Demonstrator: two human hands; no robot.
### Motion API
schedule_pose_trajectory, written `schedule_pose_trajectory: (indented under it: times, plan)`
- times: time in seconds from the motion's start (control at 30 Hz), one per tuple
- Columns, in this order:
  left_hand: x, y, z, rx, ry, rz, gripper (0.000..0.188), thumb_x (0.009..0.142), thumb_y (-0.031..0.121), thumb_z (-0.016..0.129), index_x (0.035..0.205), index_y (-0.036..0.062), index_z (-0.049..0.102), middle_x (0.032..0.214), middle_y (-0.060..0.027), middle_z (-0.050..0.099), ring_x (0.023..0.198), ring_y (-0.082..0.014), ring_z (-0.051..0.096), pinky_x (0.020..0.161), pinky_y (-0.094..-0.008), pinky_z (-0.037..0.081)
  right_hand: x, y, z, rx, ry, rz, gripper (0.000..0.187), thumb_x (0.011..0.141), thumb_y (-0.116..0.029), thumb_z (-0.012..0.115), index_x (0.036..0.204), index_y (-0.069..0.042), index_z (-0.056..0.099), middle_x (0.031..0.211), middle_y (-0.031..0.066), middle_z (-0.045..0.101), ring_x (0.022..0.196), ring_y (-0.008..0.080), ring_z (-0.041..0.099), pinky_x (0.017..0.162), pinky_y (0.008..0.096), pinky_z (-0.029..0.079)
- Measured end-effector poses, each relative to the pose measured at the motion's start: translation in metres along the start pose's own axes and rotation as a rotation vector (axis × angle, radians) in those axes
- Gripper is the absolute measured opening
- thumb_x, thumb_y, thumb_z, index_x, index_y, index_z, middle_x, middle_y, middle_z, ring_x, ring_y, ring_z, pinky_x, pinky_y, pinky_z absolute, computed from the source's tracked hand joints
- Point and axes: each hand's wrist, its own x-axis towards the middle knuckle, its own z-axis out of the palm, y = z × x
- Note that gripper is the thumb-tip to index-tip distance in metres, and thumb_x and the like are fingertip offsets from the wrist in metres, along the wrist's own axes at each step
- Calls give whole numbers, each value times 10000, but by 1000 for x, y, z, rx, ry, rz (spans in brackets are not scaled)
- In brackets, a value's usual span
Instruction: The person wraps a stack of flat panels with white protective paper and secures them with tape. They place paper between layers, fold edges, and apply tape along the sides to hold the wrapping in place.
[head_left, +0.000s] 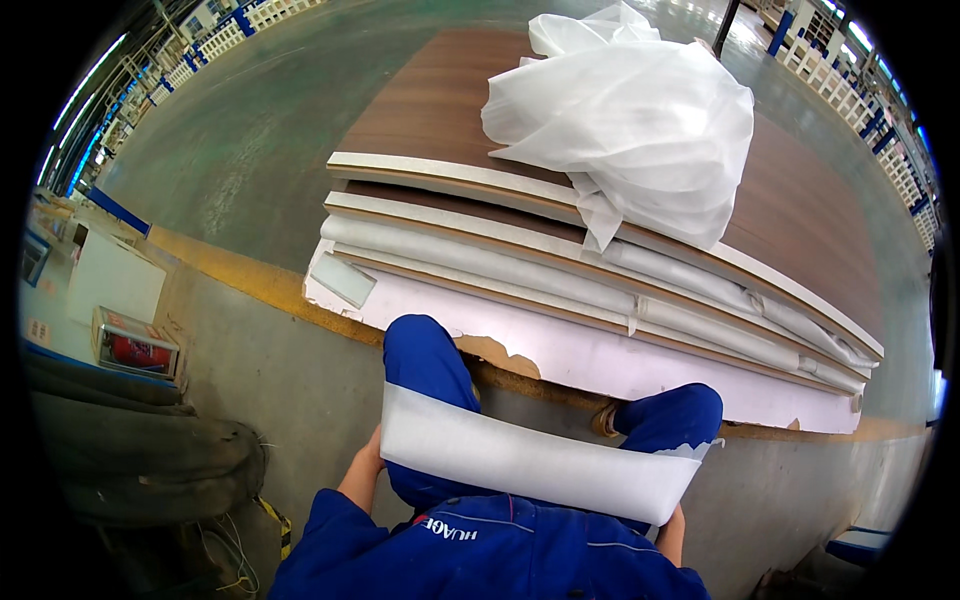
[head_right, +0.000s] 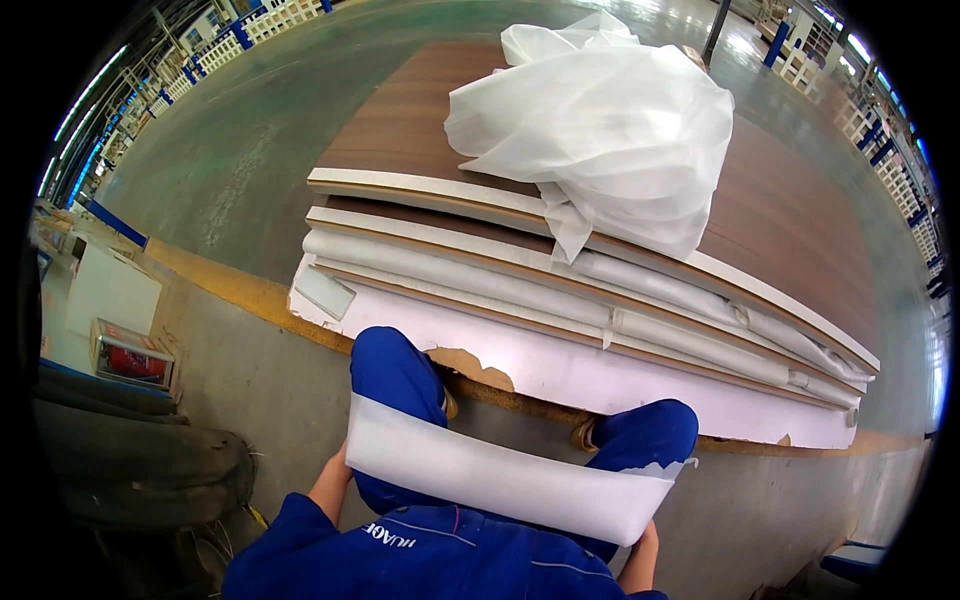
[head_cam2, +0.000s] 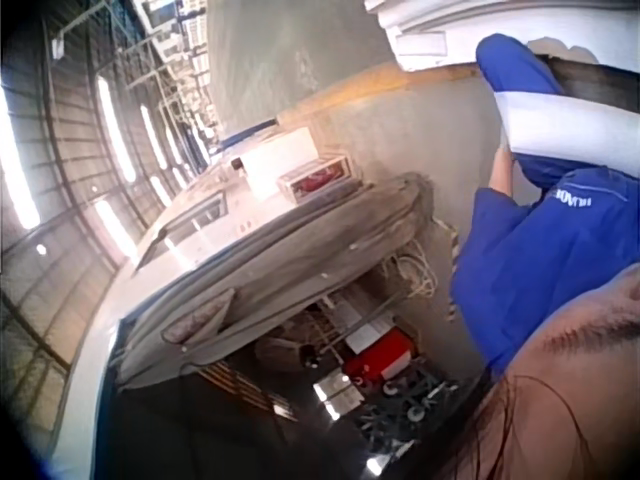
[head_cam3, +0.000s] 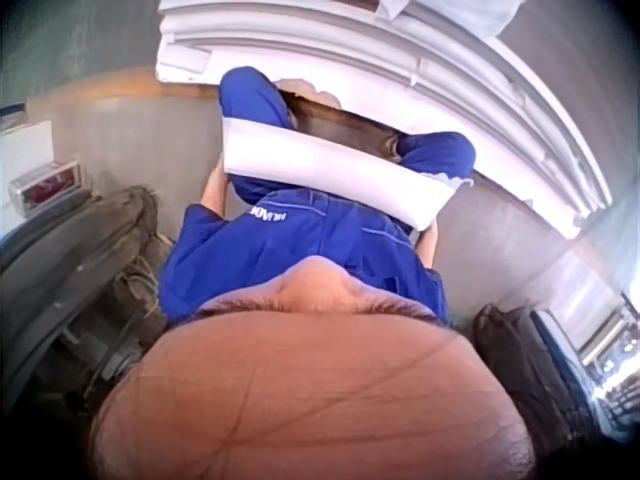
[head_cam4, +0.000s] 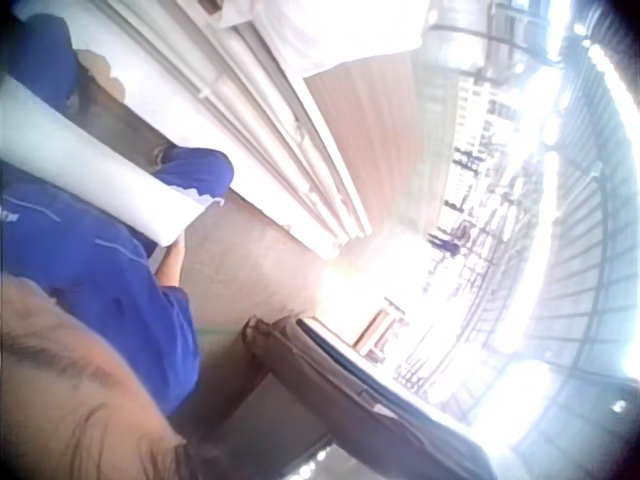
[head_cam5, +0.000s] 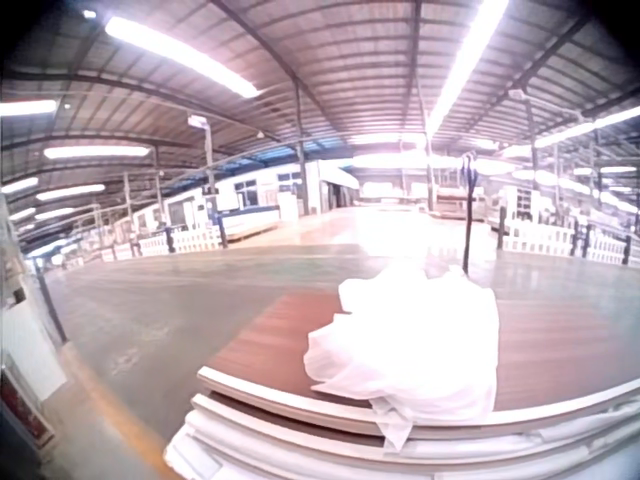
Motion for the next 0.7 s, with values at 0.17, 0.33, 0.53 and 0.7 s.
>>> schedule_pose_trajectory:
  times: [0.17, 0.33, 0.53, 0.7]
  plan:
    - [-59, 43, 16, 207, 95, 35, 393, 920, 194, 531, 1236, -41, 526, 1108, -152, 640, 957, -253, 652, 799, -390, 551, 5, -30, 45, 30, 4, -145, 193, 888, -70, 557, 1050, 20, 612, 945, 96, 656, 793, 180, 627, 747, 303, 524]
    - [-59, 97, -38, -60, 207, 662, 392, 853, 16, 598, 1235, 60, 523, 1122, -76, 617, 990, -210, 617, 851, -376, 526, 34, -80, 23, -77, 314, -704, 302, 921, -28, 460, 1201, 20, 563, 1159, 146, 604, 1012, 199, 589, 892, 334, 483]
    - [-29, 291, -13, 177, 183, 989, 479, 855, 46, 635, 1301, -9, 472, 1224, -87, 565, 1089, -176, 545, 944, -298, 439, 16, -198, 156, -876, 469, -1271, 331, 954, -55, 442, 1261, 35, 528, 1244, 132, 573, 1118, 193, 537, 991, 307, 384]
    - [39, 469, -47, -113, 132, 1356, 350, 898, 74, 599, 1236, 26, 522, 1134, -71, 606, 985, -158, 588, 858, -292, 485, 24, -220, 328, -588, 387, -1580, 346, 982, -82, 416, 1300, 14, 510, 1313, 95, 543, 1166, 168, 508, 997, 282, 370]
